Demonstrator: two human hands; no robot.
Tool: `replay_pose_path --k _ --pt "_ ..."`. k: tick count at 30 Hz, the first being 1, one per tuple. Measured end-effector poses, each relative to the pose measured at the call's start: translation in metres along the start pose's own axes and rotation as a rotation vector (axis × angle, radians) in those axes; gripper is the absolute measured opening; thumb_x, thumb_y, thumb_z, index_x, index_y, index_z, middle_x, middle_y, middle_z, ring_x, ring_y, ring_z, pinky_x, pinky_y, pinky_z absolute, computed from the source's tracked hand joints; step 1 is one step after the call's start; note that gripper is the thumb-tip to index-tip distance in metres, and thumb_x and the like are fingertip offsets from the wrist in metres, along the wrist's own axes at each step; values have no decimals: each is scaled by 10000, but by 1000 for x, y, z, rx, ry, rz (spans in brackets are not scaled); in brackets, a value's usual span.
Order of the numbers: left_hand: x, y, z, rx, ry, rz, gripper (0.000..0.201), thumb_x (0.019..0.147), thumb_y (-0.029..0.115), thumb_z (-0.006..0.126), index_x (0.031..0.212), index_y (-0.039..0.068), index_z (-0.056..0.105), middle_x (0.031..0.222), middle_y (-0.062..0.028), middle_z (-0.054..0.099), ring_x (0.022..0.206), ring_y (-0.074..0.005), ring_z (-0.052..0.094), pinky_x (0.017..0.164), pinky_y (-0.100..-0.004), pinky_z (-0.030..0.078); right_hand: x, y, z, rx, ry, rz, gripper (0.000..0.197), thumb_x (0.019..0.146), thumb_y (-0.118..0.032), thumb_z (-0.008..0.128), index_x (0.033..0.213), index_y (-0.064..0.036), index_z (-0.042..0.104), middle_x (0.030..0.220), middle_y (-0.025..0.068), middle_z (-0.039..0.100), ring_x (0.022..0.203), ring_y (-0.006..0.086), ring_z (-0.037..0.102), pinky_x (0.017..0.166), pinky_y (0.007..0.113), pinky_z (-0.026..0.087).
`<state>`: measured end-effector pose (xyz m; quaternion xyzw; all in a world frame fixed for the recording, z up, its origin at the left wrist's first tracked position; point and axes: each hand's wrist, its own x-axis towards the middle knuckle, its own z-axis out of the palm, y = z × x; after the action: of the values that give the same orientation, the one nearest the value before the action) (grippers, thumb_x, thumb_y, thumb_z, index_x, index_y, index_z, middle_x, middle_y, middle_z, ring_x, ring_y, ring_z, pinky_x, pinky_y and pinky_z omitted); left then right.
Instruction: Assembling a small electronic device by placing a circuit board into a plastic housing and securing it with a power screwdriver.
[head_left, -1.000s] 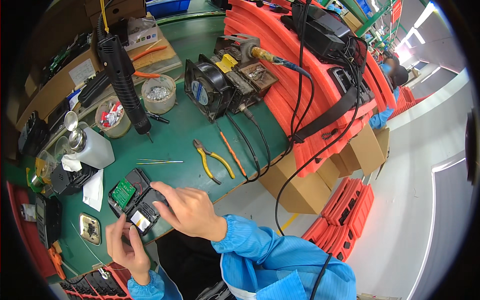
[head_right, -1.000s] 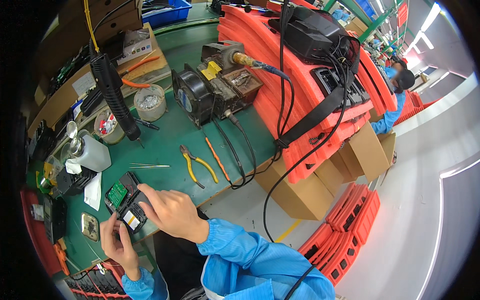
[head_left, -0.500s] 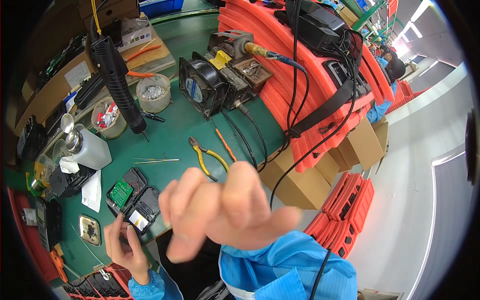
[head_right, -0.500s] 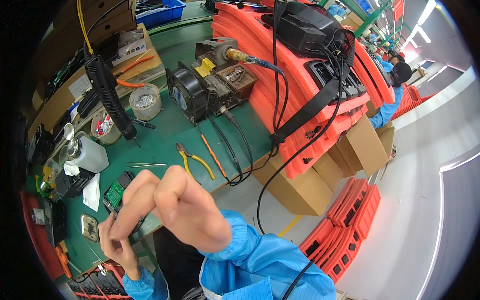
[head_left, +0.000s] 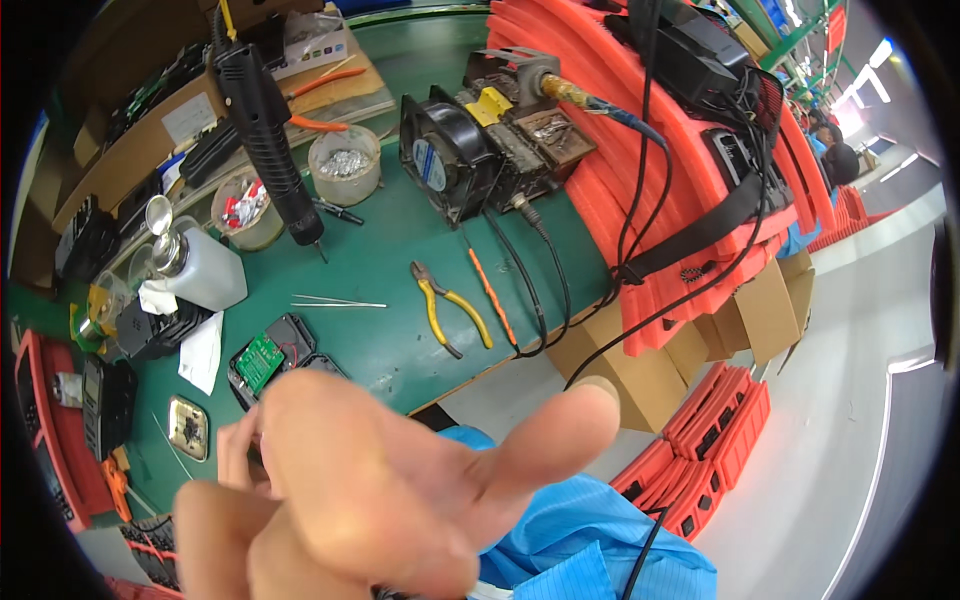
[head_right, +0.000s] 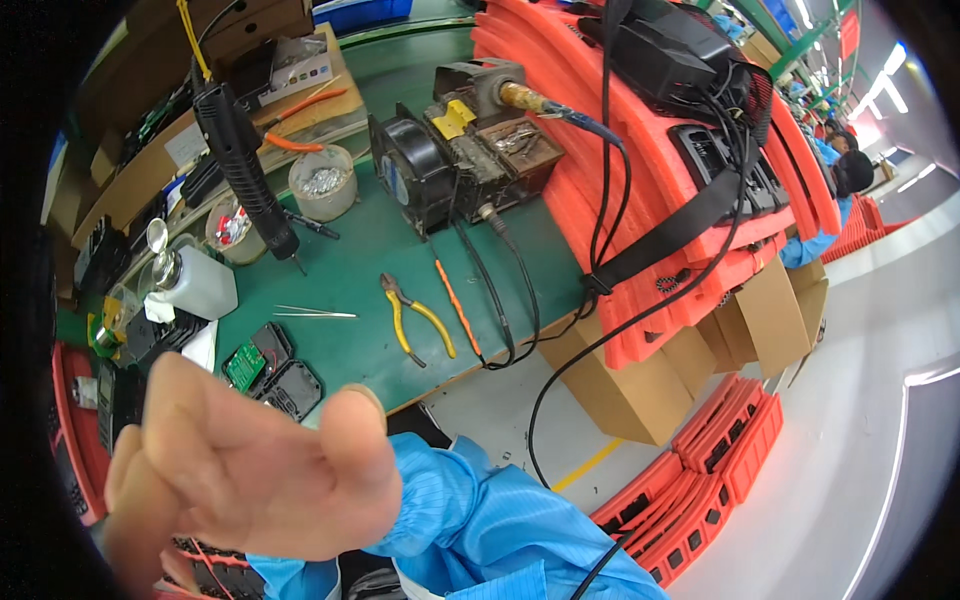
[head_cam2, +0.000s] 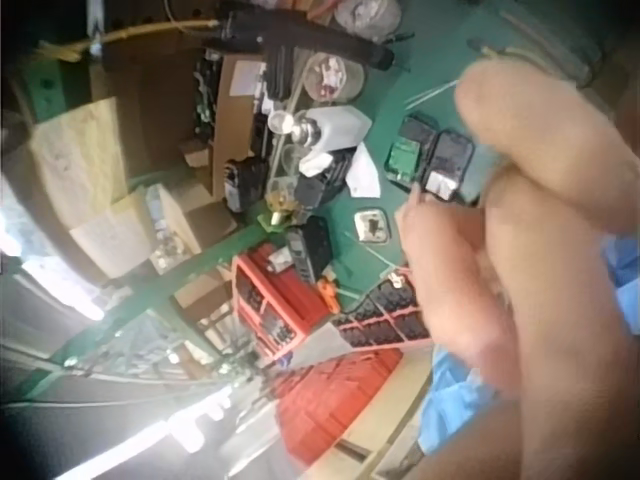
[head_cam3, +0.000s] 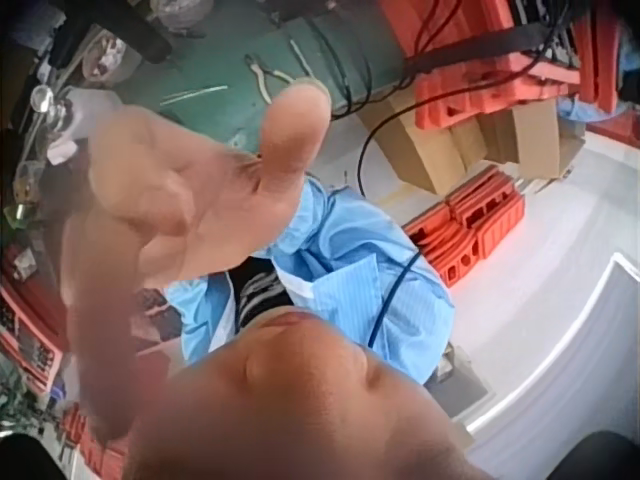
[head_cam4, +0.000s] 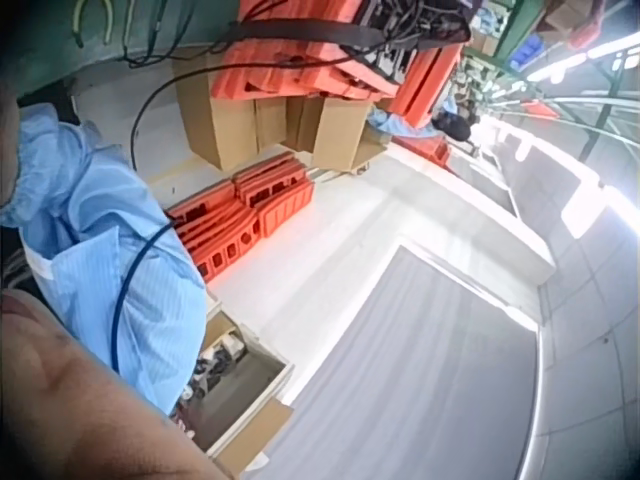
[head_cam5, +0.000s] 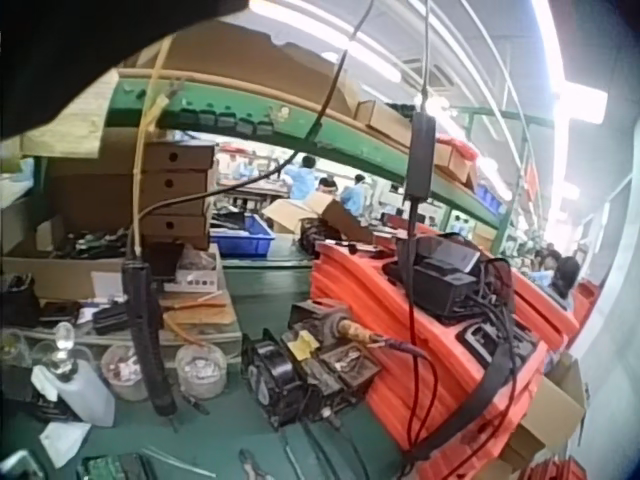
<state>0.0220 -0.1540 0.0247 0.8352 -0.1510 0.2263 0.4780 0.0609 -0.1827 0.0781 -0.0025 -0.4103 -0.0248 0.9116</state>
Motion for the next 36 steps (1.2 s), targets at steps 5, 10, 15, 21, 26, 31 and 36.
replay_pose_path --k 5,10,15,21,26,31,36 --pt "-2 16 16 12 -10 -18 320 897 -100 621 1208 -82 696 934 -132 638 775 -179 575 685 -271 454 -13 -1 2 4 80 19 612 1030 -728 349 1083 -121 407 1205 354 619 812 270 599 865 365 452" --pt "-11 -6 -11 13 -1 -9 317 893 -105 625 1200 -80 700 924 -130 643 769 -175 577 681 -268 454 -18 -7 -4 -1 127 45 603 1032 -719 360 1076 -121 419 1164 333 621 807 269 595 849 369 450" --pt "38 -54 -80 -15 -10 23 314 889 -110 629 1192 -78 704 913 -129 648 764 -170 578 677 -265 454 -19 -9 -8 -41 163 54 594 1034 -711 371 1069 -120 431 1124 312 624 803 268 591 834 372 449" --pt "-28 -20 -18 -138 -71 74 311 884 -116 634 1183 -76 708 900 -127 653 758 -165 580 673 -262 454 -23 -17 -12 -185 224 30 584 1037 -700 385 1061 -119 445 1076 287 626 799 267 585 816 377 447" --pt "-14 -114 -91 7 5 60 308 879 -120 638 1175 -75 712 890 -125 658 752 -161 581 669 -259 454 -21 0 -14 -38 248 106 576 1039 -692 396 1053 -119 457 1035 266 629 794 267 581 801 380 446" --pt "-15 -112 -95 15 23 36 307 877 -125 646 1172 -73 713 890 -119 657 743 -153 578 661 -255 453 -21 1 -16 -37 270 154 568 1042 -683 408 1046 -118 468 995 245 631 790 266 577 786 384 444" --pt "5 -90 -88 -36 8 7 307 873 -130 657 1169 -72 712 894 -110 652 730 -141 573 649 -248 452 -22 -3 -9 -87 298 184 560 1044 -674 419 1039 -118 480 955 225 633 786 265 573 770 387 442"
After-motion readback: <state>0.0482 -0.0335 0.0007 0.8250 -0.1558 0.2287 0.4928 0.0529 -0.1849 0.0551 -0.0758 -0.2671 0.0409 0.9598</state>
